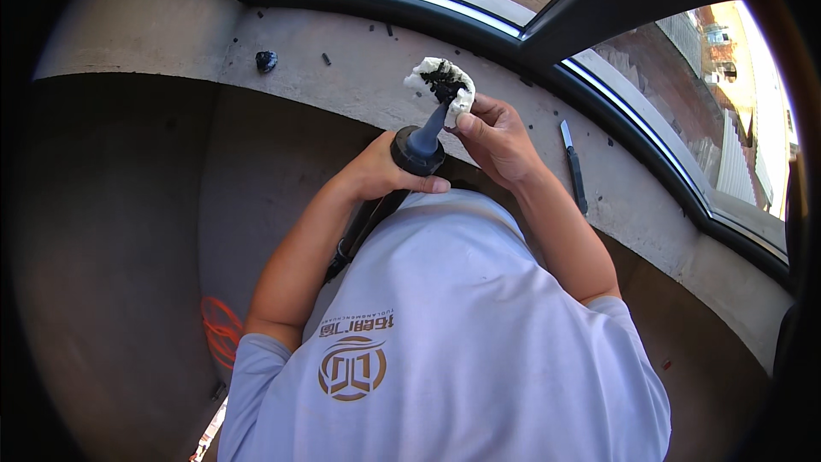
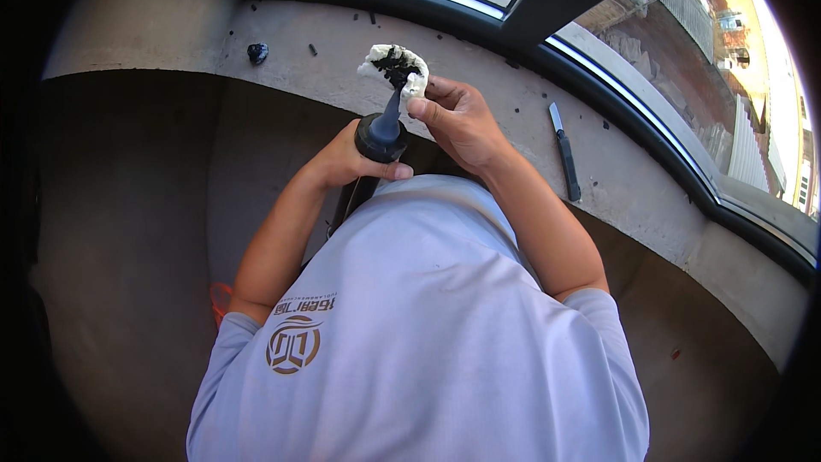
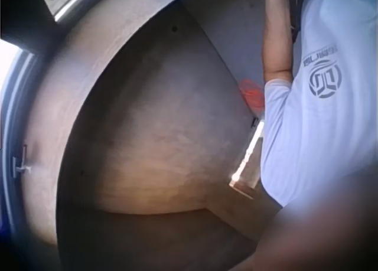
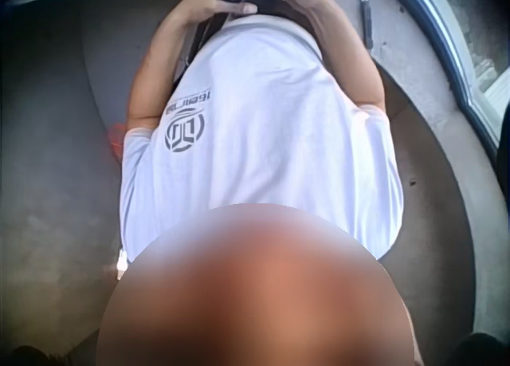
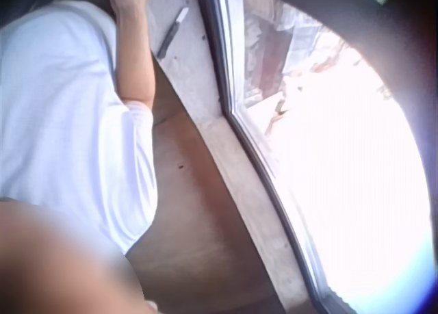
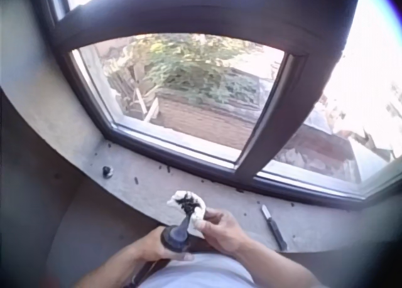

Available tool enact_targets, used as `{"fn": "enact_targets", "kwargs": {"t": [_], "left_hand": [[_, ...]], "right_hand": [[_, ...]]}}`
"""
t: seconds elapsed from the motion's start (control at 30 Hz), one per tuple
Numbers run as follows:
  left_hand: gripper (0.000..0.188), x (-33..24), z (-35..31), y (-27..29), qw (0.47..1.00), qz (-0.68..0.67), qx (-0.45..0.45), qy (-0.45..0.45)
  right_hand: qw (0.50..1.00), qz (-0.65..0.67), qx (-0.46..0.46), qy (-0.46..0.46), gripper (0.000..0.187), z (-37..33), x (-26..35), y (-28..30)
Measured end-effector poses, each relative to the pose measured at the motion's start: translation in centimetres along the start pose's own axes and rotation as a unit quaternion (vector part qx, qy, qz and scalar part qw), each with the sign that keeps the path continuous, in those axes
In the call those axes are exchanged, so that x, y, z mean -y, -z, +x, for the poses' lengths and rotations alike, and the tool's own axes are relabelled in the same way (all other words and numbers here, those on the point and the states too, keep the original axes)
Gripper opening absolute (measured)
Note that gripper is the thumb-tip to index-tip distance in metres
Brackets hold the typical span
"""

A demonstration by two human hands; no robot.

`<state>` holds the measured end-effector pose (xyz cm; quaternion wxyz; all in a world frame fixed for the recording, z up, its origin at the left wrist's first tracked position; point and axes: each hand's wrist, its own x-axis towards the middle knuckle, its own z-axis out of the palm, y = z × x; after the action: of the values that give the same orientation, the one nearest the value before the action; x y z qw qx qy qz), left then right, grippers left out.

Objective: The person loads a sealant tube into a caulking gun, cuts the nozzle tip with a utility knife, and applies sealant along the window frame. They wipe the nozzle with a cloth and continue applying sealant to the window frame.

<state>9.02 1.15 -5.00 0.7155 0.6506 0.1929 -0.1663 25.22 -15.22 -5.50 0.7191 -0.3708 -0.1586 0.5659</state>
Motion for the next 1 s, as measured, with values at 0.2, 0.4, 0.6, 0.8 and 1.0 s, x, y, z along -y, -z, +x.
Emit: {"fn": "enact_targets", "kwargs": {"t": [0.2,0.4,0.6,0.8,1.0], "left_hand": [[0.05,0.2,0.2,0.6,0.998,-0.037,0.054,-0.001],[0.045,-0.3,0.3,0.8,0.997,-0.045,0.046,0.031],[0.046,-1.1,-0.4,-1.1,0.984,0.121,-0.133,-0.015],[0.053,-2.1,-1.3,-2.1,0.957,0.186,-0.224,-0.007],[0.052,-1.9,-1.7,-2.3,0.947,0.201,-0.248,-0.019]], "right_hand": [[0.995,-0.101,-0.019,0.001,0.048,0.2,0.0,-0.4],[0.983,-0.174,-0.052,0.019,0.043,0.6,0.3,-0.8],[0.983,-0.176,-0.04,-0.018,0.043,0.6,1.6,-0.1],[0.989,-0.12,-0.066,0.055,0.047,0.3,1.5,-0.4],[0.986,-0.136,-0.078,0.051,0.028,0.1,1.4,0.2]]}}
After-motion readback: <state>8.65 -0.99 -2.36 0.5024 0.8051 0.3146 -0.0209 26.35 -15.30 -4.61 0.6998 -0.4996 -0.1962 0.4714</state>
